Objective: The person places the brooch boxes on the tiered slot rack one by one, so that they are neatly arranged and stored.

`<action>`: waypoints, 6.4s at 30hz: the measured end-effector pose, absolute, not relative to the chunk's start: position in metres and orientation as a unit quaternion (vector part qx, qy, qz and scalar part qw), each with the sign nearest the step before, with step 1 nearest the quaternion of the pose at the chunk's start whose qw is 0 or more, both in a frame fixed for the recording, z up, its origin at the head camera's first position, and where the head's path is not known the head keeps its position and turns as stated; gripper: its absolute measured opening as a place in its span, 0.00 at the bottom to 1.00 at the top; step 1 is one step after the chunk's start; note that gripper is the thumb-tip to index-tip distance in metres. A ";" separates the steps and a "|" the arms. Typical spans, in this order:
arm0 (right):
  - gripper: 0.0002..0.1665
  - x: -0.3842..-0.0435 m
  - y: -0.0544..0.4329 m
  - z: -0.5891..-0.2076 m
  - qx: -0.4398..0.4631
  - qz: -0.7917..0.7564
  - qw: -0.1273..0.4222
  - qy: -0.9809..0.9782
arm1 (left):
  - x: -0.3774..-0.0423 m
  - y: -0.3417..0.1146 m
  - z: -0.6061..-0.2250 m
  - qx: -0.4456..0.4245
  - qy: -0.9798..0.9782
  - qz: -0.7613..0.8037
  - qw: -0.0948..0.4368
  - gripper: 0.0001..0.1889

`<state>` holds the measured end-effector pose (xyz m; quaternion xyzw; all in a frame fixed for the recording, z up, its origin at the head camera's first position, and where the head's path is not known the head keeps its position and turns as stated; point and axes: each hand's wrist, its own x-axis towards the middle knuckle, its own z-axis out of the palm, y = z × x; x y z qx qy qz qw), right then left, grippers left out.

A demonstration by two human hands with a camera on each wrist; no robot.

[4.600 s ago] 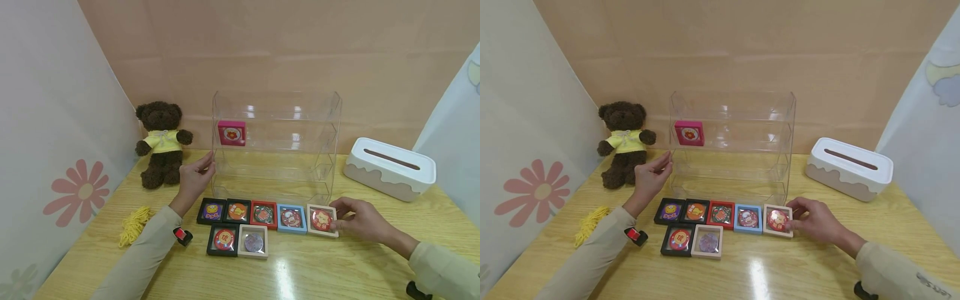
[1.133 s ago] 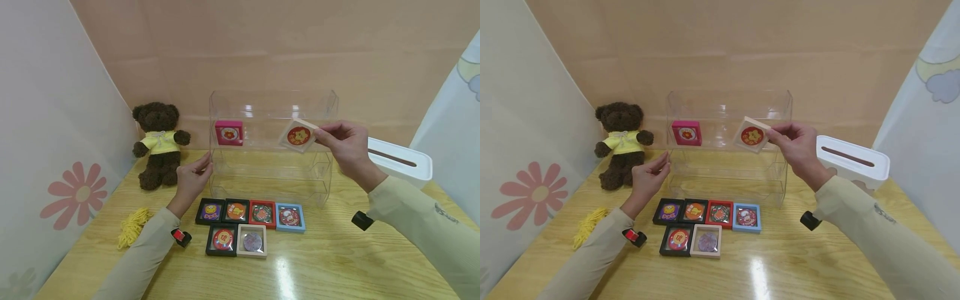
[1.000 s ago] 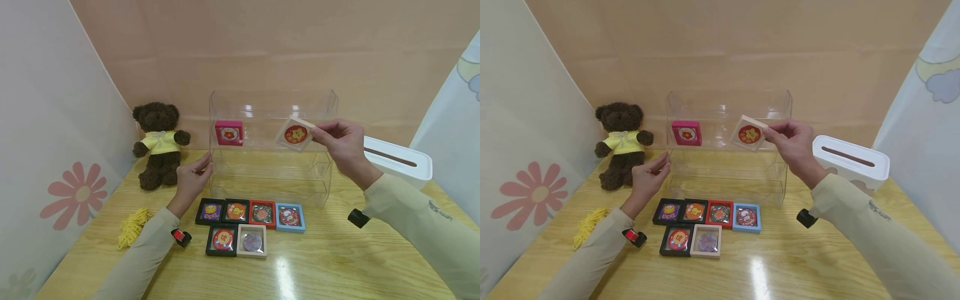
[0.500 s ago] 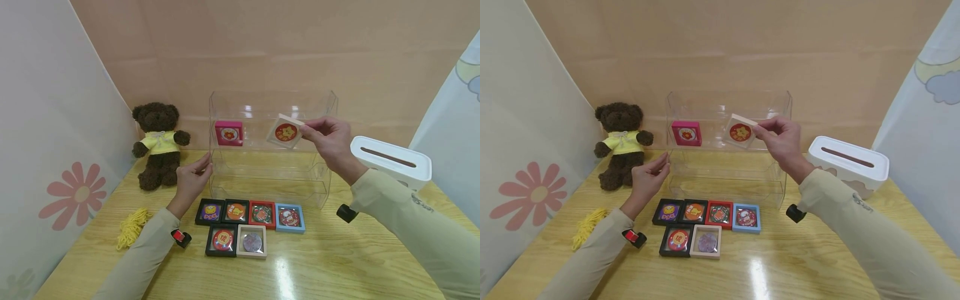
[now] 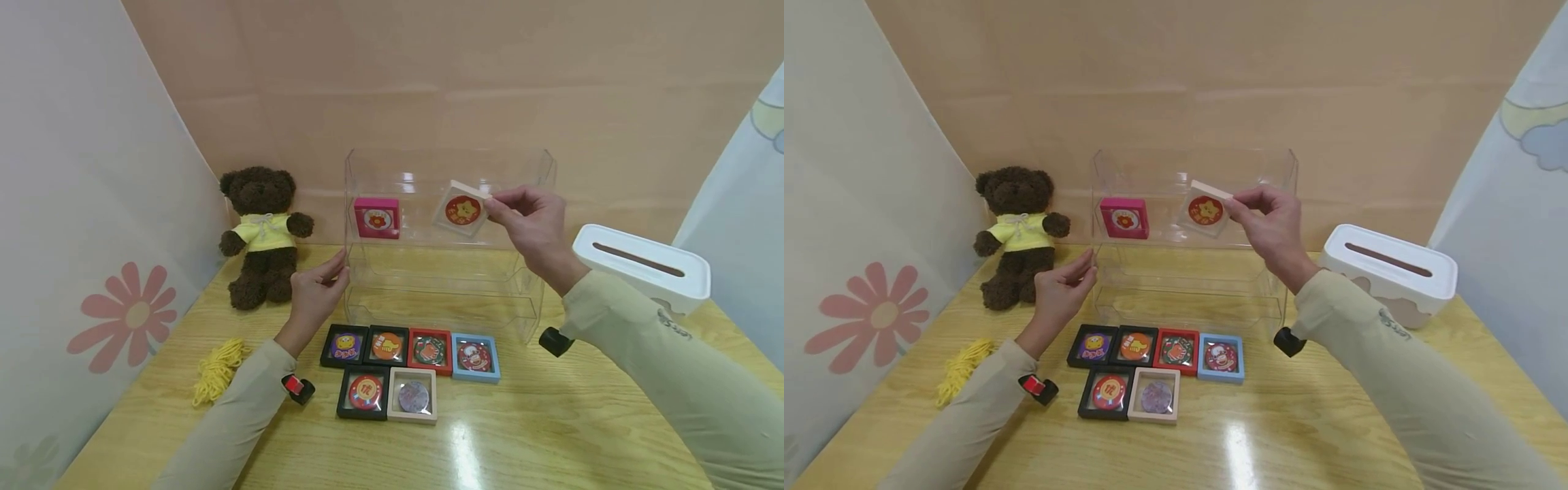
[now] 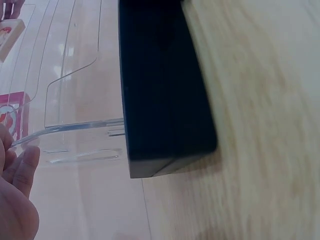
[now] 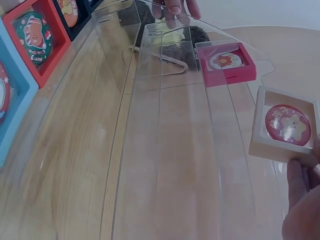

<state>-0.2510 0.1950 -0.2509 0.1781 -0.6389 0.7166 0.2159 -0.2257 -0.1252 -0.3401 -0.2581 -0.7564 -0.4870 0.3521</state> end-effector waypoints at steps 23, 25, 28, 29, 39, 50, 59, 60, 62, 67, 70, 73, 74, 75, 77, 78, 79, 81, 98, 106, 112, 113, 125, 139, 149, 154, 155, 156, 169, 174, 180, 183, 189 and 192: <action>0.10 -0.264 0.183 -0.252 0.136 0.670 0.234 -0.691 | -0.226 -0.126 -0.342 -0.270 -0.745 -0.490 0.364 0.14; 0.10 -0.265 0.184 -0.252 0.129 0.664 0.234 -0.698 | -0.225 -0.126 -0.343 -0.272 -0.744 -0.492 0.362 0.14; 0.11 -0.266 0.183 -0.252 0.123 0.656 0.234 -0.707 | -0.226 -0.126 -0.343 -0.275 -0.744 -0.491 0.361 0.15; 0.11 -0.266 0.182 -0.251 0.123 0.654 0.233 -0.709 | -0.226 -0.126 -0.342 -0.276 -0.744 -0.490 0.361 0.15; 0.09 -0.269 0.175 -0.250 0.128 0.628 0.237 -0.730 | -0.225 -0.126 -0.341 -0.270 -0.752 -0.486 0.354 0.15; 0.10 -0.269 0.162 -0.253 0.132 0.586 0.225 -0.767 | -0.226 -0.128 -0.343 -0.269 -0.754 -0.482 0.356 0.15; 0.10 -0.272 0.157 -0.255 0.147 0.528 0.224 -0.806 | -0.225 -0.127 -0.342 -0.271 -0.754 -0.479 0.360 0.15; 0.10 -0.272 0.156 -0.255 0.147 0.524 0.224 -0.809 | -0.225 -0.127 -0.341 -0.270 -0.755 -0.476 0.361 0.15; 0.10 -0.273 0.154 -0.255 0.146 0.517 0.223 -0.814 | -0.225 -0.127 -0.341 -0.267 -0.757 -0.473 0.364 0.15; 0.10 -0.272 0.151 -0.256 0.145 0.512 0.219 -0.818 | -0.225 -0.127 -0.343 -0.262 -0.760 -0.470 0.365 0.16; 0.10 -0.272 0.151 -0.256 0.148 0.511 0.218 -0.818 | -0.225 -0.127 -0.343 -0.262 -0.759 -0.471 0.366 0.16; 0.10 -0.272 0.150 -0.256 0.147 0.510 0.214 -0.820 | -0.225 -0.127 -0.343 -0.264 -0.758 -0.472 0.366 0.16; 0.10 -0.272 0.150 -0.256 0.146 0.510 0.212 -0.821 | -0.225 -0.127 -0.342 -0.266 -0.757 -0.471 0.366 0.15; 0.10 -0.272 0.150 -0.256 0.144 0.510 0.211 -0.822 | -0.225 -0.127 -0.342 -0.267 -0.756 -0.471 0.367 0.15; 0.10 -0.272 0.150 -0.255 0.144 0.506 0.210 -0.824 | -0.225 -0.126 -0.342 -0.270 -0.755 -0.470 0.368 0.15; 0.10 -0.272 0.149 -0.255 0.144 0.504 0.210 -0.825 | -0.225 -0.126 -0.341 -0.271 -0.755 -0.470 0.368 0.15; 0.10 -0.272 0.149 -0.255 0.142 0.502 0.210 -0.827 | -0.225 -0.126 -0.341 -0.272 -0.754 -0.470 0.369 0.15; 0.10 -0.272 0.148 -0.254 0.141 0.499 0.208 -0.830 | -0.225 -0.126 -0.341 -0.271 -0.754 -0.470 0.370 0.15; 0.11 -0.271 0.145 -0.254 0.140 0.496 0.186 -0.837 | -0.225 -0.127 -0.341 -0.268 -0.759 -0.467 0.365 0.15; 0.14 -0.269 0.153 -0.253 0.162 0.493 0.193 -0.833 | -0.226 -0.126 -0.343 -0.278 -0.753 -0.465 0.375 0.15; 0.13 -0.253 0.164 -0.254 0.198 0.473 0.221 -0.830 | -0.225 -0.127 -0.343 -0.270 -0.757 -0.459 0.378 0.15; 0.13 -0.248 0.166 -0.255 0.206 0.468 0.225 -0.829 | -0.225 -0.127 -0.343 -0.269 -0.758 -0.460 0.377 0.15; 0.03 -0.187 0.197 -0.291 0.257 0.456 0.158 -0.837 | -0.226 -0.126 -0.341 -0.268 -0.754 -0.462 0.382 0.15; 0.04 -0.150 0.236 -0.348 0.238 0.401 0.042 -0.884 | -0.226 -0.125 -0.340 -0.266 -0.758 -0.456 0.383 0.15; 0.25 -0.146 0.242 -0.363 0.246 0.357 -0.023 -0.901 | -0.225 -0.124 -0.338 -0.267 -0.757 -0.456 0.385 0.15; 0.32 -0.148 0.243 -0.366 0.250 0.354 -0.038 -0.901 | -0.224 -0.125 -0.338 -0.263 -0.759 -0.454 0.385 0.15; 0.33 -0.148 0.243 -0.366 0.250 0.353 -0.038 -0.901 | -0.224 -0.125 -0.339 -0.263 -0.759 -0.455 0.384 0.15; 0.34 -0.148 0.242 -0.367 0.251 0.351 -0.037 -0.902 | -0.224 -0.125 -0.339 -0.264 -0.760 -0.456 0.382 0.15; 0.37 -0.148 0.242 -0.370 0.260 0.334 -0.041 -0.905 | -0.225 -0.126 -0.342 -0.275 -0.752 -0.455 0.389 0.15; 0.38 -0.148 0.242 -0.368 0.258 0.339 -0.052 -0.903 | -0.224 -0.125 -0.341 -0.275 -0.753 -0.460 0.381 0.15; 0.36 -0.149 0.241 -0.369 0.252 0.344 -0.060 -0.903 | -0.223 -0.125 -0.341 -0.270 -0.754 -0.464 0.378 0.15; 0.35 -0.150 0.240 -0.369 0.250 0.344 -0.063 -0.903 | -0.224 -0.125 -0.342 -0.270 -0.754 -0.464 0.378 0.15; 0.34 -0.151 0.239 -0.367 0.244 0.348 -0.071 -0.902 | -0.224 -0.126 -0.343 -0.276 -0.752 -0.464 0.378 0.15; 0.35 -0.152 0.239 -0.367 0.243 0.351 -0.077 -0.901 | -0.225 -0.126 -0.343 -0.277 -0.751 -0.465 0.378 0.15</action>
